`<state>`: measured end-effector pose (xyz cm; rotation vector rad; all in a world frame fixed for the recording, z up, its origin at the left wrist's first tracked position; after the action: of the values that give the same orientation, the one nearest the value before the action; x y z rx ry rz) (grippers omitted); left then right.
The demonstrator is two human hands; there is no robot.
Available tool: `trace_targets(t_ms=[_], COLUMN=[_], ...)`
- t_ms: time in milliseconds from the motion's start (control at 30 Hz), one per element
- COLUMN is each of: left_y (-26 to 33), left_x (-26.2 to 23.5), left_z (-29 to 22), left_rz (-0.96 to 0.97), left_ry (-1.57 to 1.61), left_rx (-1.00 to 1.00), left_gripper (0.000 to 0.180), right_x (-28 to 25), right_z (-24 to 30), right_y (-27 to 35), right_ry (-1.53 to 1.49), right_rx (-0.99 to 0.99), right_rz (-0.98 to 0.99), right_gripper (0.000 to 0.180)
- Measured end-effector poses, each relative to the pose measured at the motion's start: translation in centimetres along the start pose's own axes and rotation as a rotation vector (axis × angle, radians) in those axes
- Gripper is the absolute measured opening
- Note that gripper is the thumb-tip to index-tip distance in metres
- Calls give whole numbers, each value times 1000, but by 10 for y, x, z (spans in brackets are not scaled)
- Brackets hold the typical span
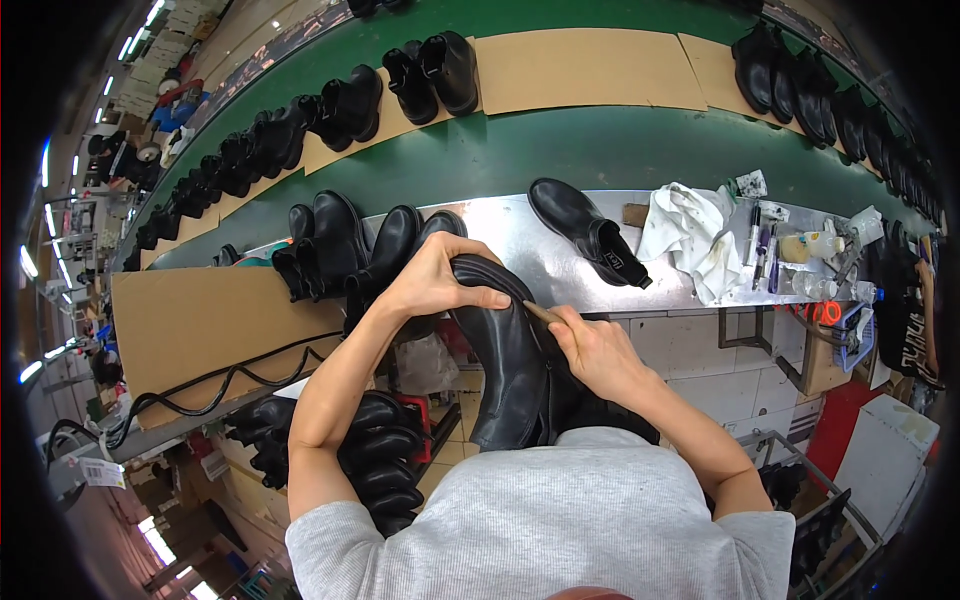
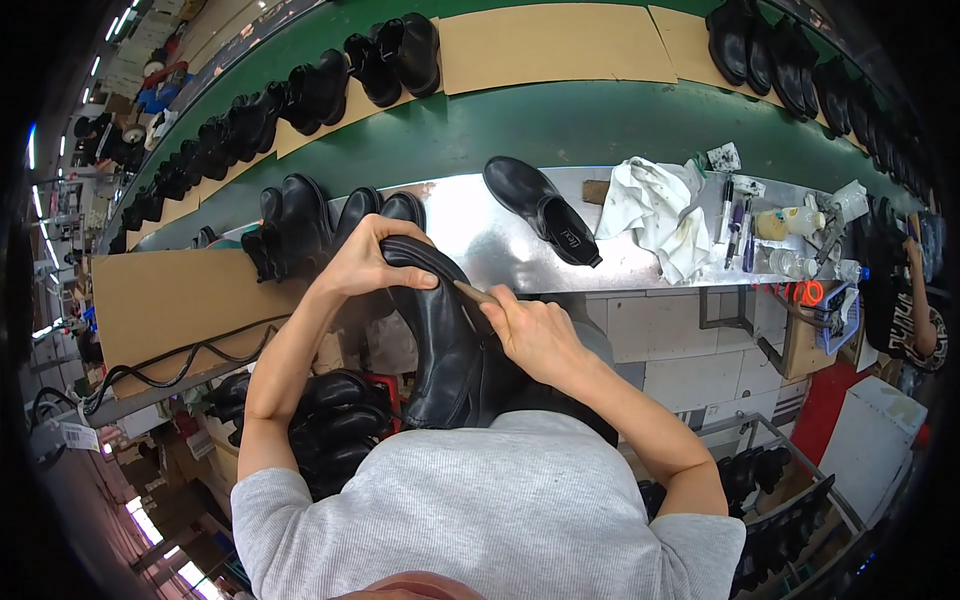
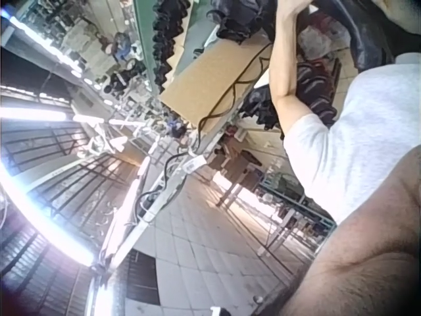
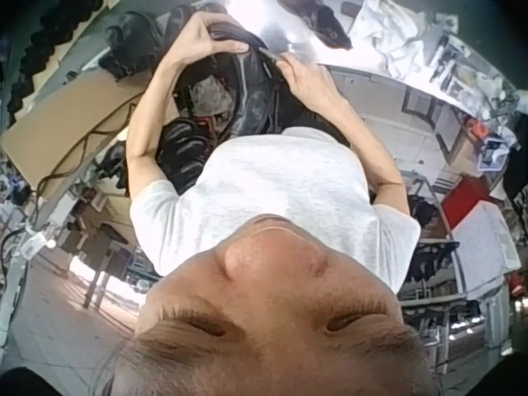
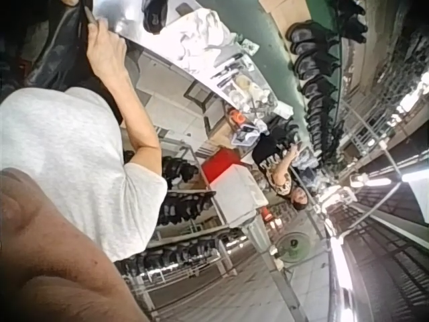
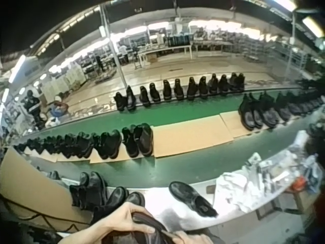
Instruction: Finishing and inspecting black leather boots on a shoe manufacturing line, involving cleaning and checking the sole and upper.
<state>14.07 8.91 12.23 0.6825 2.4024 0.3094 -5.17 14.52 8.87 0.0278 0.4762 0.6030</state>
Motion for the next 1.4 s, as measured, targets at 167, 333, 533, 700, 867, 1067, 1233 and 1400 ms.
trace_targets(t_ms=[167,333,533,700,867,1067,1233,1400], left_y=[-4,0,2,3,3,9,9,8], left_x=[-4,-6,0,3,0,-2,-2,2], left_z=[-6,-12,-13,-9,-4,-6,-10,-10], left_rz=[45,99,13,-40,-7,4,-10,-52], left_ry=[-29,-17,-19,-2,16,16,-26,-28], left_rx=[134,95,127,74,31,47,66,96], left_gripper=[34,35,29,27,28,28,29,28], right_x=[-18,-16,-13,-3,-5,-10,-5,-10], right_z=[21,24,25,28,28,24,17,31], right_y=[-9,-22,-23,-20,-21,-13,-16,-18], right_ry=[-314,-352,-163,131,-31,-452,-346,-96], right_rx=[-218,-115,-102,-80,-64,-34,-73,-53], right_rz=[-79,47,74,98,73,112,104,149], right_gripper=[32,36,32,26,30,34,35,31])
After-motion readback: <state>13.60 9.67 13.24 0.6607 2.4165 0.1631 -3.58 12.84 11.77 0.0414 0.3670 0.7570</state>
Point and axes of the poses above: each hand's wrist, its own y-axis away from the middle knuckle, its own x-axis out of the palm, z = x × y, the point moved 5 cm from there along -y, towards the middle knuckle, and after that the axes turned 15 degrees about -y, right-handed, at the moved point
